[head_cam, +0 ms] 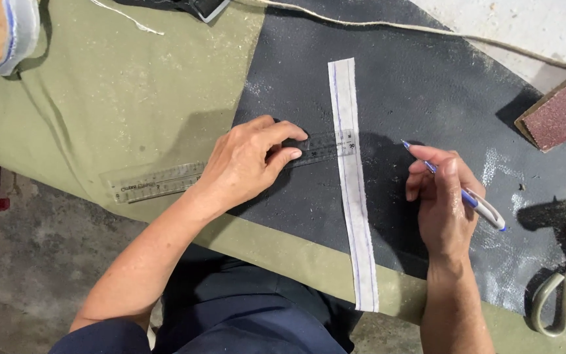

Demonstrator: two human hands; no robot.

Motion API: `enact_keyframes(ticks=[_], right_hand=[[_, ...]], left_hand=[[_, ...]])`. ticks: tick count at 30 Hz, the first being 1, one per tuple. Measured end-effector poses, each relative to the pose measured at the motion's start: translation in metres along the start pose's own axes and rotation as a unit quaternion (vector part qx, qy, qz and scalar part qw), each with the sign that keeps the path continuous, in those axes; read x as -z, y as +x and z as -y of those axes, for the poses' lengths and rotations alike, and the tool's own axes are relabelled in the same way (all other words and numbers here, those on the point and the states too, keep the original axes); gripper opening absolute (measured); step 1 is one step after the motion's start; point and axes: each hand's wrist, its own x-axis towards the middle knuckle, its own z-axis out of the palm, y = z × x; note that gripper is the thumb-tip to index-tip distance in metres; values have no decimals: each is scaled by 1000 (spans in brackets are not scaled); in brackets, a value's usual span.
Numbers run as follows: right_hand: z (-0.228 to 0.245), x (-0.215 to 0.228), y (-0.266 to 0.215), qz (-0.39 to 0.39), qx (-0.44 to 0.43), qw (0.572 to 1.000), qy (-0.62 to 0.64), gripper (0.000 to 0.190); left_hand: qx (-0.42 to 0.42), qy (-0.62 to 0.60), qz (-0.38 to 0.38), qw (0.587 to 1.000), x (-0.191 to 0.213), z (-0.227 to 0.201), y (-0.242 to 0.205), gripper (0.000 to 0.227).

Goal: Marking a strip of material with a pen using a ruler for measurement

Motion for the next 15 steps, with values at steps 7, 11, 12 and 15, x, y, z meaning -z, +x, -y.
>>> enact_keyframes(ticks=[7,11,12,15], right_hand=[[-3,3,4,21,28,999,3,42],[-5,3,4,11,22,1000,-11,32],[-5,2,3,5,14,1000,-9,29],[-7,1,1,17,46,998,-30,34]], left_hand=[[60,-12,30,998,6,-8,10,16],[81,-8,41,996,9,-11,13,15],[89,-4,46,995,10,-12,13,15],[86,0,52,995,11,-12,14,14]])
